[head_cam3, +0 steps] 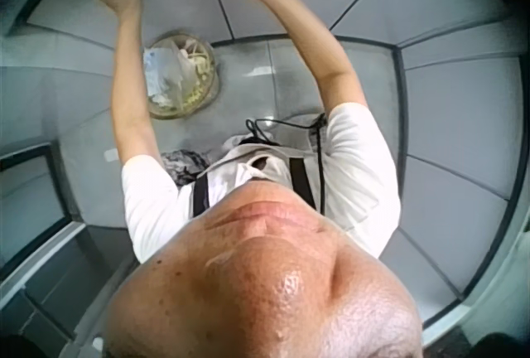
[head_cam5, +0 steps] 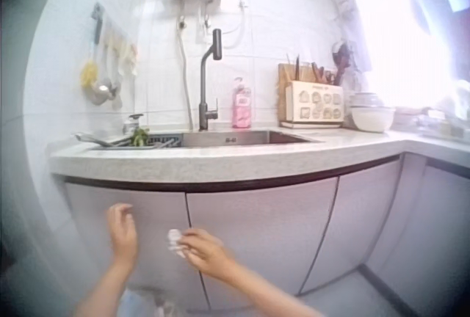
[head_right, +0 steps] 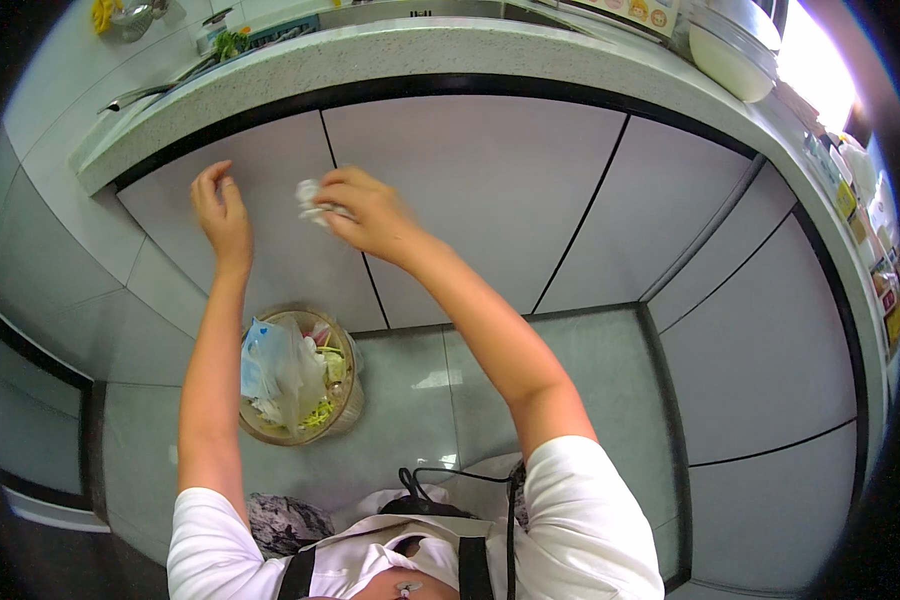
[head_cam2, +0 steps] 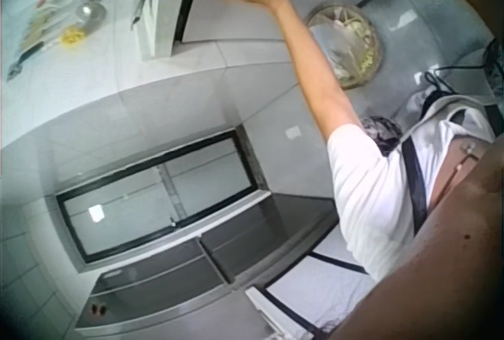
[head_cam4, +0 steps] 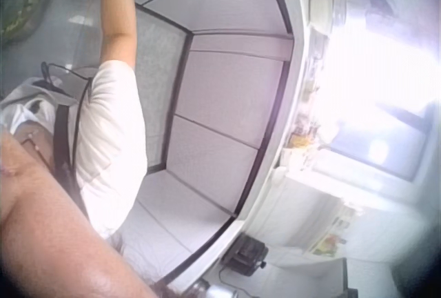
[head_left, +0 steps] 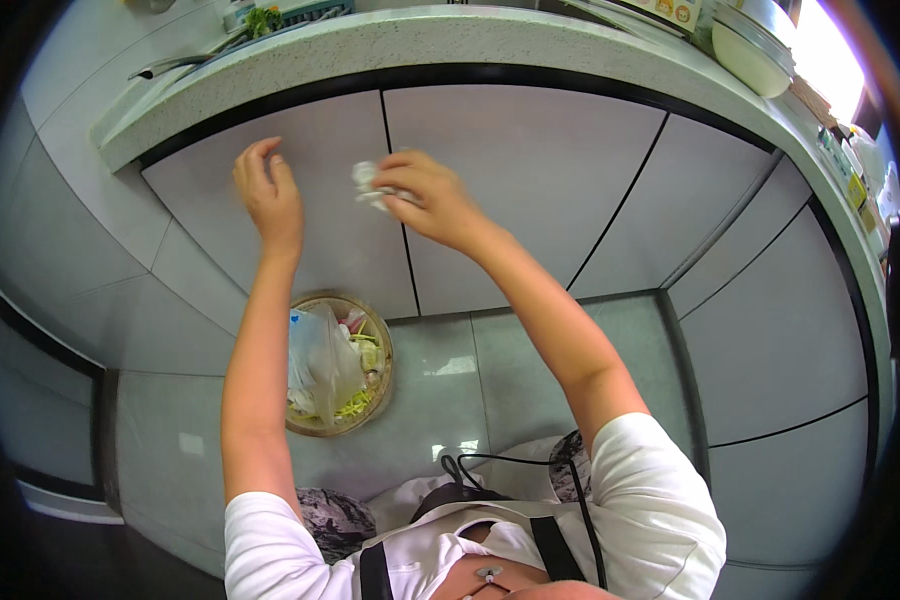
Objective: The person wipes the kitchen countertop and the edges of the lower cabinets with a white cloth.
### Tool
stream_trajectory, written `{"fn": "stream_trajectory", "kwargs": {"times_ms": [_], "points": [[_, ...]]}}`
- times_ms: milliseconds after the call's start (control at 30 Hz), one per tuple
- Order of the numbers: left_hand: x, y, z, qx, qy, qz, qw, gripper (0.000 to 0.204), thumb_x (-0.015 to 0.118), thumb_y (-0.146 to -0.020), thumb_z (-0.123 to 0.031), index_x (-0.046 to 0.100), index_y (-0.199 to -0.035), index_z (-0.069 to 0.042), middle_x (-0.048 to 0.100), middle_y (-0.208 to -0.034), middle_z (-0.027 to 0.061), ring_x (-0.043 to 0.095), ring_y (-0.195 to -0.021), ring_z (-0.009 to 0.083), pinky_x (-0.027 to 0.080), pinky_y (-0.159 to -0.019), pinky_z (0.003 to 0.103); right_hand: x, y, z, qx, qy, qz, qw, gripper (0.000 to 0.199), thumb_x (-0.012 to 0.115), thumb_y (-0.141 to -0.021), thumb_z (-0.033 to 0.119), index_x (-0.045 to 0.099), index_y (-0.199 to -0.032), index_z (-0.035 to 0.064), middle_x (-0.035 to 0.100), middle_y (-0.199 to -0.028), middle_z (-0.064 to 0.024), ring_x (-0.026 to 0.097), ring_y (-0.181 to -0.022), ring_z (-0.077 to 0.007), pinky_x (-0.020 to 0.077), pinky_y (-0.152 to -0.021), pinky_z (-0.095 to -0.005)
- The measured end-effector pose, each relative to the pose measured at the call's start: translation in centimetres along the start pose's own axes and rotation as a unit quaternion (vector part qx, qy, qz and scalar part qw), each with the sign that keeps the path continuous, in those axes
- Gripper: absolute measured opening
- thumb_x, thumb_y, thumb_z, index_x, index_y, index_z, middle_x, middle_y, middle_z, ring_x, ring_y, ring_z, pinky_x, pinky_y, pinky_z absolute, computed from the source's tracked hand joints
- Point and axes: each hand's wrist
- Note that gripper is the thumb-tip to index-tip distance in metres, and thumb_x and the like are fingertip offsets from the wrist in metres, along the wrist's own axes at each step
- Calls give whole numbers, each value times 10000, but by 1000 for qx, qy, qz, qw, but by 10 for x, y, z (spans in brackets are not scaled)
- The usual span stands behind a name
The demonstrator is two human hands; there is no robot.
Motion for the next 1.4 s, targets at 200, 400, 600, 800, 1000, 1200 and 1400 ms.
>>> {"fn": "stream_trajectory", "kwargs": {"times_ms": [200,400,600,800,1000,1200,1400], "points": [[30,1,-15,30,13,47,998,143,544,-869,-101,598,-989,-43,548,-916,89,519,-897,246,430,-811,342,-58,-7,0,-9,149,-110,983,272,689,-758,89,626,-1022,117,574,-1014,-88,614,-783,-254,509,-648,-354],[50,9,-18,36,20,42,998,131,567,-857,-126,611,-961,-60,534,-876,79,493,-852,237,413,-776,344,-34,-47,-21,-180,329,-142,916,203,681,-718,112,642,-906,179,588,-901,16,567,-748,-183,455,-598,-312],[46,21,-15,53,19,68,996,122,567,-811,-91,610,-925,-91,547,-918,82,480,-891,275,406,-784,380,20,32,-50,-210,362,-23,908,118,593,-730,150,624,-837,189,567,-846,53,536,-745,-125,400,-609,-289],[55,45,-26,48,20,106,993,129,565,-813,-86,605,-934,-97,535,-941,83,474,-903,277,398,-805,382,39,165,-84,-128,395,225,881,118,592,-752,151,649,-855,167,595,-922,8,573,-834,-184,435,-732,-337],[53,45,-24,39,8,114,993,133,577,-803,-84,602,-933,-101,506,-970,89,455,-931,283,390,-830,386,0,249,-108,368,196,366,832,122,645,-767,122,663,-881,163,597,-1072,-68,604,-926,-238,466,-786,-365],[54,48,-29,31,-2,114,993,143,589,-792,-89,601,-934,-105,497,-981,90,447,-952,287,389,-840,390,-71,163,-66,545,-343,39,764,341,485,-885,125,485,-1224,91,574,-1138,-64,595,-993,-189,503,-822,-355],[54,46,-27,36,-7,121,992,144,587,-802,-111,603,-945,-110,493,-990,92,447,-960,284,384,-851,387,-98,137,-47,435,-536,-136,710,423,473,-915,91,402,-1332,101,531,-1215,-67,542,-1106,-191,502,-865,-338]]}}
Point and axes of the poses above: each hand's wrist, its own y-axis away from the middle knuckle, its own x-axis out of the palm, z = x × y
